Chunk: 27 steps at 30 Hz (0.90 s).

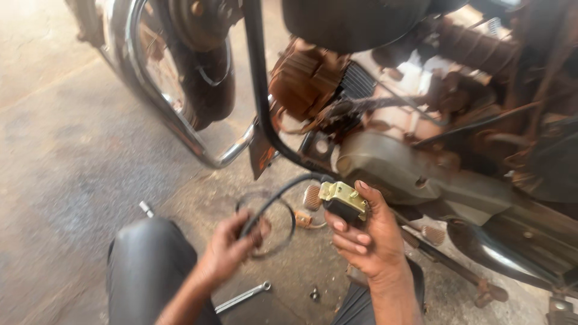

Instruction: The person works on a motorcycle, using a T-handle socket wrench to unscrew bolts from the frame, reaching into the chassis to handle wires and components, and installing a new ignition coil by hand and connecting electrical leads.

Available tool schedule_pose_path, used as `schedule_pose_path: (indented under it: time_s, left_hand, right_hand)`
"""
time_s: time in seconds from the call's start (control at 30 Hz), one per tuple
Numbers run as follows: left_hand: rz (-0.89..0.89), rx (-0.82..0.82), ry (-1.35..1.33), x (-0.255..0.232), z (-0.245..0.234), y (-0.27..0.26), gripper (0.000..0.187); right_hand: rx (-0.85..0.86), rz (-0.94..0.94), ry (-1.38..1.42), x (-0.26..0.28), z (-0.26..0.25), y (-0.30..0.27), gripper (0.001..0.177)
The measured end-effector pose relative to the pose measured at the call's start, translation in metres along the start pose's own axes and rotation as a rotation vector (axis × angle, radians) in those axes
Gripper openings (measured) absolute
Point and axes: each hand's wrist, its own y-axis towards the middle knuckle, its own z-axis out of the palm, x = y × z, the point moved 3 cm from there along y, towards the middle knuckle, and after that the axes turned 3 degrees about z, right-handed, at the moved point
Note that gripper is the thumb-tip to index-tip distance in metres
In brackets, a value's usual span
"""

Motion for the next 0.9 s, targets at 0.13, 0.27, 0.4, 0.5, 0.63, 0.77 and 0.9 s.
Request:
schedule_pose_path:
  time_s: [0.13, 0.27, 0.4, 0.5, 0.63, 0.77, 0.9]
  left_hand:
    - [-0.288, -0.191, 0.347, 0.044, 0.000, -0.017, 0.017]
    - [-0.389, -0.379, 0.430, 0.068, -0.030, -0.018, 0.019]
    - [-0.344, -0.345, 0.538, 0.105, -0.023, -0.014, 0.020]
    - [0.111, -0.310, 0.764, 0.129, -0.023, -0.003, 0.015]
    - [-0.180, -0.175, 0.487, 0.180, -0.016, 0.013, 0.030]
    - [-0.185, 0.180, 0.621, 0.125, -0.035, 0.031, 0.058]
    - [0.089, -0.247, 0.559, -0.067, -0.082, 0.020, 0.047]
  right_hand:
    - [0.072, 0.005, 0.056, 0.037, 0.013, -0.021, 0.054]
    - [0.183, -0.077, 0.093, 0.073, 0.029, -0.057, 0.062]
    - [0.261, -0.132, 0.053, 0.095, 0.043, -0.080, 0.065]
    - [0.342, -0.137, -0.075, 0.097, 0.051, -0.095, 0.067]
    - [0.482, -0.026, -0.202, 0.098, 0.035, -0.097, 0.069]
    - [0.306, -0.073, -0.355, 0.094, -0.003, -0.081, 0.076]
    - [-0.020, -0.186, -0.565, 0.085, -0.008, -0.060, 0.093]
